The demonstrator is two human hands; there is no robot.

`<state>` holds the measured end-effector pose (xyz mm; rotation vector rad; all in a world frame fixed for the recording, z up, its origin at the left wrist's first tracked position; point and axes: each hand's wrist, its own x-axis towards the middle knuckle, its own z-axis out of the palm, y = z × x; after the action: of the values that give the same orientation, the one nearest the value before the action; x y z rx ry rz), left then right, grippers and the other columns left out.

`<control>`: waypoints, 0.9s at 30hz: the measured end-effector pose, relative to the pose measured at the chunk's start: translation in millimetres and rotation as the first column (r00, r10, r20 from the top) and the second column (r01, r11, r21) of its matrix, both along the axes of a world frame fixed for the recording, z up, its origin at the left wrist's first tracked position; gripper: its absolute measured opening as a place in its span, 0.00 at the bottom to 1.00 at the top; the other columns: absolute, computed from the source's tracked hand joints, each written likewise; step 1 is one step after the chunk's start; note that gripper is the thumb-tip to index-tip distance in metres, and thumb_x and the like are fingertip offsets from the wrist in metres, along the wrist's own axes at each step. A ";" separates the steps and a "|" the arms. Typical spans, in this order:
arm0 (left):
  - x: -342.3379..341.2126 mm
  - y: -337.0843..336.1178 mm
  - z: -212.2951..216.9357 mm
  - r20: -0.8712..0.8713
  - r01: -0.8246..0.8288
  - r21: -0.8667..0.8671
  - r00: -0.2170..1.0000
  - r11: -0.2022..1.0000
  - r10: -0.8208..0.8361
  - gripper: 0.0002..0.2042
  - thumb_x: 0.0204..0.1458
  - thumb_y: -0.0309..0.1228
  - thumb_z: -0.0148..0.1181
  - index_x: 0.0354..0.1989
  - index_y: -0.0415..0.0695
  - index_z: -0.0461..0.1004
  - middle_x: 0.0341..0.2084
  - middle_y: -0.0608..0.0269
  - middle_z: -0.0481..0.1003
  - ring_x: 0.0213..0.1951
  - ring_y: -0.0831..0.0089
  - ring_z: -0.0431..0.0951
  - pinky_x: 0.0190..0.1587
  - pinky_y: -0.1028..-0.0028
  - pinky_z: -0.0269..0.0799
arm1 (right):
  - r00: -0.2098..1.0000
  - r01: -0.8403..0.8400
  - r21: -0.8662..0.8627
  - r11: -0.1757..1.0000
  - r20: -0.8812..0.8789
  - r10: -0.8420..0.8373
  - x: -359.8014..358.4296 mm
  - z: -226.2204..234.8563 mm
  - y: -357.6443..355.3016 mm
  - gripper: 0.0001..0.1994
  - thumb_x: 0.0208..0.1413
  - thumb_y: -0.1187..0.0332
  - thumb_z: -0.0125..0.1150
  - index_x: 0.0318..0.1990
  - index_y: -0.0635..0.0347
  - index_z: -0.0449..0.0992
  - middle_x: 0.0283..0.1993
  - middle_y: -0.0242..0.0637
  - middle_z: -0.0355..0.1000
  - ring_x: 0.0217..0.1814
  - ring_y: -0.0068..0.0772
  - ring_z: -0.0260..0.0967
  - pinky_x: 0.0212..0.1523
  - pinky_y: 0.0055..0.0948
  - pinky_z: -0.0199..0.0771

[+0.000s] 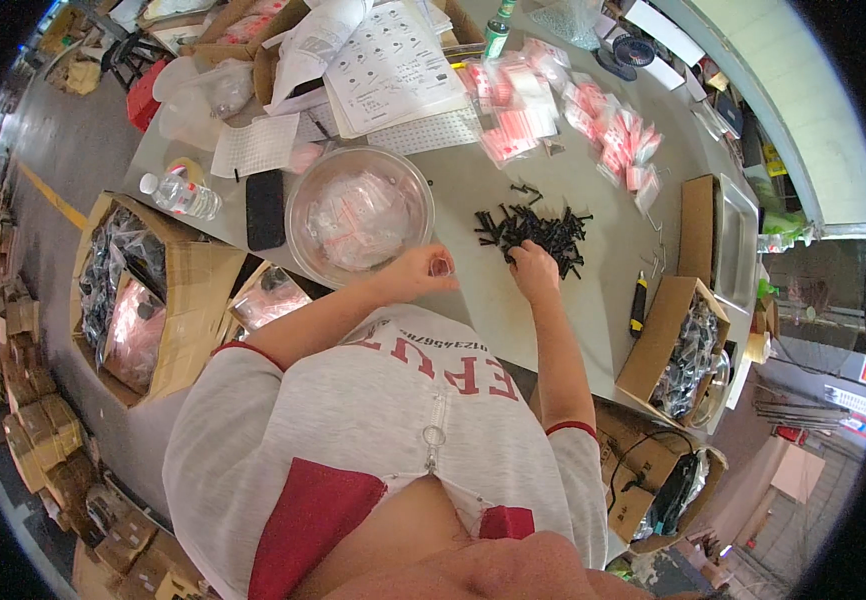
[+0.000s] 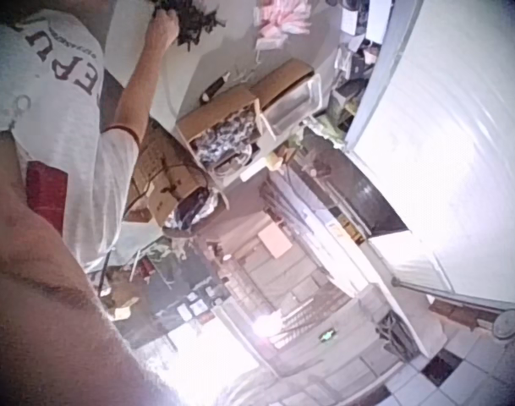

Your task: Manually sorting and packaging small black components into plastic bags.

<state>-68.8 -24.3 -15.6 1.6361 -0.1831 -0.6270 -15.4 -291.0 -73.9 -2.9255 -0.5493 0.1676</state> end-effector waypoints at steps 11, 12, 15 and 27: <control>-1.3 -14.8 -14.1 0.046 0.095 -0.023 0.995 0.995 -0.093 0.12 0.45 0.29 0.66 0.36 0.38 0.72 0.32 0.64 0.74 0.36 0.79 0.71 0.41 0.76 0.67 | 0.897 0.420 0.714 0.560 -0.421 -0.136 -34.8 54.5 39.1 0.09 0.44 0.77 0.63 0.35 0.62 0.77 0.32 0.34 0.71 0.33 0.23 0.70 0.32 0.25 0.71; 0.3 -17.9 -12.4 0.019 0.116 -0.046 0.993 0.992 -0.116 0.12 0.44 0.28 0.66 0.35 0.38 0.73 0.33 0.63 0.74 0.36 0.78 0.71 0.41 0.75 0.67 | 0.859 0.477 0.757 0.446 -0.509 -0.053 -45.1 68.0 48.0 0.08 0.43 0.79 0.63 0.34 0.65 0.77 0.31 0.32 0.70 0.32 0.21 0.68 0.32 0.23 0.69; -3.1 -30.0 -13.7 -0.134 0.016 -0.271 0.990 0.962 -0.054 0.14 0.43 0.27 0.67 0.36 0.36 0.73 0.33 0.63 0.74 0.36 0.79 0.71 0.40 0.75 0.68 | 0.838 0.489 0.821 0.295 -0.536 0.103 -53.6 67.7 61.9 0.07 0.43 0.81 0.63 0.32 0.67 0.76 0.29 0.31 0.69 0.31 0.20 0.66 0.31 0.20 0.67; -4.4 -28.1 -11.6 -0.081 0.050 -0.308 0.994 0.950 -0.078 0.20 0.49 0.31 0.62 0.49 0.37 0.69 0.37 0.64 0.73 0.39 0.78 0.70 0.45 0.76 0.67 | 0.879 0.324 0.846 0.423 -0.434 0.195 -55.0 70.3 62.0 0.11 0.50 0.74 0.61 0.42 0.65 0.77 0.30 0.35 0.70 0.32 0.22 0.66 0.33 0.22 0.67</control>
<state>-73.2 -52.4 -27.2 1.3040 -0.2537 -0.6859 -70.4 -229.0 -3.6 -1.6936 -0.2745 0.4132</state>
